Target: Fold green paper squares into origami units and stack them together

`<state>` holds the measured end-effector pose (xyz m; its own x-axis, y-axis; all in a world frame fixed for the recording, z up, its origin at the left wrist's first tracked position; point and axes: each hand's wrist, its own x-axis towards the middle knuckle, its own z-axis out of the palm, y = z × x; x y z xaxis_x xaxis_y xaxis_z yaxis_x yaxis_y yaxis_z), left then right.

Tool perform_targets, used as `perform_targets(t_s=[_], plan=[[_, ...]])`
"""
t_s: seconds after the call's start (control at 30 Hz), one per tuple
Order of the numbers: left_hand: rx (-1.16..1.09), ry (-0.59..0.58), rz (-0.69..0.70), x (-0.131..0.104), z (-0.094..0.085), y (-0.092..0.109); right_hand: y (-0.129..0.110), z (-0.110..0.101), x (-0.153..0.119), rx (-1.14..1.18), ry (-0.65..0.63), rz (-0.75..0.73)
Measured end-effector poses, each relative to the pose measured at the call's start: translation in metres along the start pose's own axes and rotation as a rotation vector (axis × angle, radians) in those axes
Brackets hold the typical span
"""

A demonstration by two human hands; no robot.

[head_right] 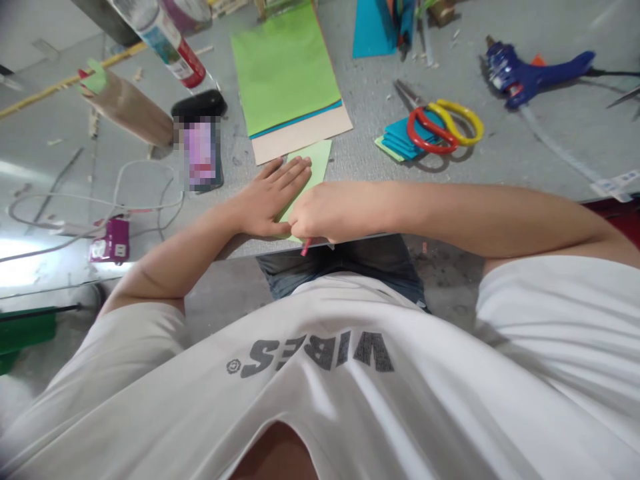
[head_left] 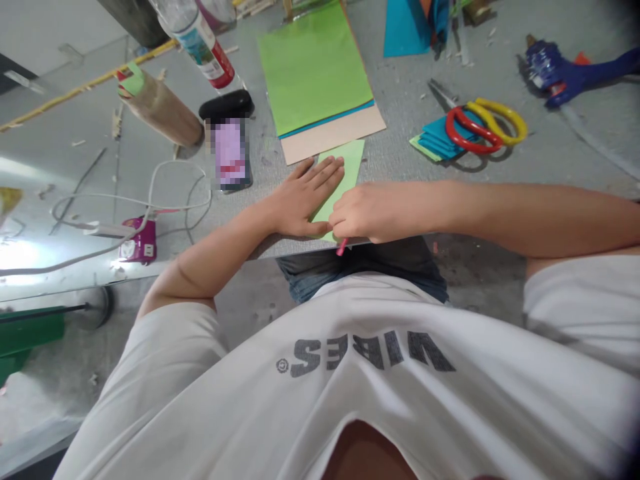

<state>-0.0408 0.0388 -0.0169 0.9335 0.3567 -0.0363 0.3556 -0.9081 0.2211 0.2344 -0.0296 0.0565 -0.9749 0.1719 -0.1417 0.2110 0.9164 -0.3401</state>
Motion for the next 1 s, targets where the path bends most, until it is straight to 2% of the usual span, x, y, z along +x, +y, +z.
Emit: perform_targets(t_s=[0.07,0.13,0.23,0.37,0.47,0.53,0.6,0.73,0.83,1.0], plan=[[0.004,0.001,0.000,0.000,-0.001,0.001,-0.005,-0.002,0.000,-0.016,-0.080,0.049],[0.003,0.002,0.003,-0.001,-0.002,0.001,-0.008,-0.006,-0.003,-0.032,-0.107,0.106],[-0.008,0.002,0.013,-0.001,-0.002,0.003,0.002,-0.014,-0.013,-0.016,-0.043,0.242],[-0.029,-0.008,0.024,0.000,0.001,0.012,0.035,-0.025,-0.035,0.067,0.167,0.517],[-0.052,0.006,0.007,-0.002,0.006,0.027,0.050,-0.030,-0.045,0.089,0.113,0.693],[-0.057,0.028,-0.016,-0.005,0.012,0.039,0.047,-0.030,-0.044,0.118,0.054,0.699],[-0.061,0.055,-0.041,-0.009,0.017,0.050,0.038,-0.030,-0.040,0.143,0.026,0.639],[-0.055,0.070,-0.085,-0.017,0.023,0.065,0.023,-0.022,-0.028,0.076,0.031,0.580],[-0.041,0.058,-0.098,-0.019,0.024,0.067,0.029,-0.015,-0.021,0.023,0.070,0.631],[-0.036,0.100,-0.070,-0.019,0.027,0.063,0.051,-0.012,-0.021,-0.061,0.157,0.803]])
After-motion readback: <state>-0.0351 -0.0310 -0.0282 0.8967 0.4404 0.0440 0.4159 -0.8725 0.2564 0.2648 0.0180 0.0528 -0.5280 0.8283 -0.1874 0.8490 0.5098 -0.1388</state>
